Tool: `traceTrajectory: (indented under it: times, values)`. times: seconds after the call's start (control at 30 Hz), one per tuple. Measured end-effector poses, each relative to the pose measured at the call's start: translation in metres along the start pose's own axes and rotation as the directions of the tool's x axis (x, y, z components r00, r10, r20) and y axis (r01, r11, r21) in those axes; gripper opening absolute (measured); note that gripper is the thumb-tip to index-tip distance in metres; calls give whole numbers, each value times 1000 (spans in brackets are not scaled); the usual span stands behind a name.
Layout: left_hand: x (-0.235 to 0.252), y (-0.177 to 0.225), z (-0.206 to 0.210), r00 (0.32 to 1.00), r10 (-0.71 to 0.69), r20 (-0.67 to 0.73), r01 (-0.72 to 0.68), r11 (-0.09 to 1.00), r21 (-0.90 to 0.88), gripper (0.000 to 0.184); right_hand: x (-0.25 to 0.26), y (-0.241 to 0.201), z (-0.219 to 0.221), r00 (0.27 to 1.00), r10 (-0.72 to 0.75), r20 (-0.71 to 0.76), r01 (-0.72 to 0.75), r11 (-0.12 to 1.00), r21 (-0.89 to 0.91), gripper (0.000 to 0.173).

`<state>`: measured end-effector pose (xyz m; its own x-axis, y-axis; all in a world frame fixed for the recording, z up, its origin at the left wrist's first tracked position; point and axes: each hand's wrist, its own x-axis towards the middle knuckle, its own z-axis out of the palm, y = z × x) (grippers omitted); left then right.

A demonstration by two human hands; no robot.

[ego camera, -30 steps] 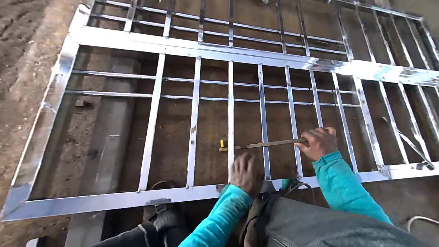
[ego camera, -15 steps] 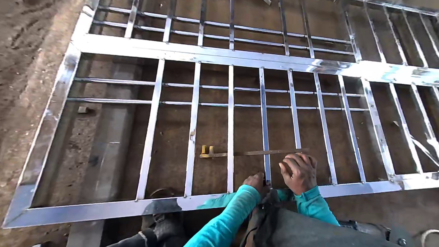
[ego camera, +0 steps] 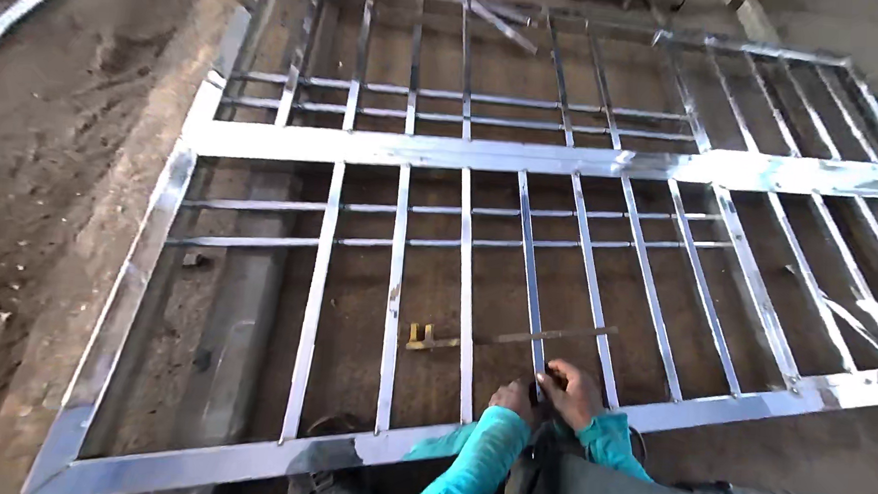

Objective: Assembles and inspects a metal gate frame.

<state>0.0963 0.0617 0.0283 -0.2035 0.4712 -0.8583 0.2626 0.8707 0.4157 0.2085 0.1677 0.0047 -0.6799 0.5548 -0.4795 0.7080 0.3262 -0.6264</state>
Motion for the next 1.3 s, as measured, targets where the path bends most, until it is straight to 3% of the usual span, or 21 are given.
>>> traceTrajectory:
  times: [0.03, 0.07, 0.1, 0.13, 0.17, 0.2, 0.23, 0.3, 0.37, 0.43, 0.6, 0.77, 0.83, 0.93, 1.0, 1.03, 1.1, 1.2, 1.23, 1.3]
  values:
    - [0, -1, 1, 1000, 3, -8, -3, 1000, -13, 65, -6, -2, 2, 983, -122, -138, 108, 989, -104, 36]
    - [1, -2, 2, 1000, 11, -15, -12, 1000, -26, 65, -9, -6, 2, 891, -318, -323, 243, 937, -252, 30]
    - [2, -3, 2, 1000, 24, -14, -25, 999, -32, 65, -5, -10, -1, 739, -505, -446, 334, 850, -408, 27]
    - [4, -4, 1, 999, 34, -11, -35, 999, -39, 64, 2, -17, -8, 623, -626, -469, 380, 766, -518, 26]
    - [5, -5, 1, 999, 39, -5, -39, 998, -44, 64, 9, -24, -16, 587, -687, -428, 393, 704, -591, 26]
    - [6, -5, 2, 999, 39, 0, -38, 998, -43, 63, 17, -32, -23, 629, -694, -350, 382, 669, -638, 28]
    - [7, -5, 2, 999, 35, 2, -35, 999, -39, 63, 25, -39, -29, 721, -644, -255, 360, 663, -656, 33]
    - [9, -5, 4, 1000, 14, 7, -14, 999, -34, 65, 42, -46, -40, 905, -425, -27, 313, 708, -633, 44]
    - [11, -6, 6, 1000, -9, 6, 9, 1000, -30, 67, 55, -44, -49, 946, -282, 162, 321, 731, -602, 46]
    - [12, -6, 7, 1000, -22, 4, 22, 999, -34, 68, 59, -36, -55, 933, -296, 204, 359, 739, -570, 46]
    - [10, -7, 5, 1000, 13, 17, -12, 998, -54, 67, 39, -28, -73, 864, -502, 20, 381, 630, -677, 41]
    - [8, -7, 7, 999, 43, 7, -42, 997, -67, 72, 8, -23, -110, 735, -646, -206, 240, 532, -812, 34]
    - [8, -7, 7, 999, 49, 5, -49, 996, -69, 72, -6, -12, -120, 687, -649, -326, 159, 572, -804, 39]
    - [6, -6, 4, 999, 40, 15, -38, 996, -86, 73, -40, 10, -122, 638, -528, -561, 77, 769, -635, 47]
    - [9, -6, 1, 997, 72, 30, -67, 987, -146, 75, -72, 26, -114, 672, -367, -642, 138, 915, -379, 44]
    - [13, -6, -2, 993, 114, 24, -105, 965, -239, 72, -88, 34, -109, 730, -290, -619, 215, 957, -194, 38]
    - [26, -1, -9, 984, 175, -23, -158, 815, -558, 57, -120, 41, -97, 885, -154, -440, 270, 938, 215, 25]
    - [58, 21, -19, 989, 107, -107, -141, 395, -908, 35, -141, 57, -64, 935, -121, -334, 274, 845, 459, 23]
    - [64, 29, -23, 993, 66, -96, -112, 316, -942, 35, -143, 60, -55, 938, -111, -328, 271, 825, 497, 23]
    - [70, 38, -27, 999, 14, -37, -40, 304, -952, 35, -140, 57, -47, 961, -64, -268, 216, 780, 587, 23]
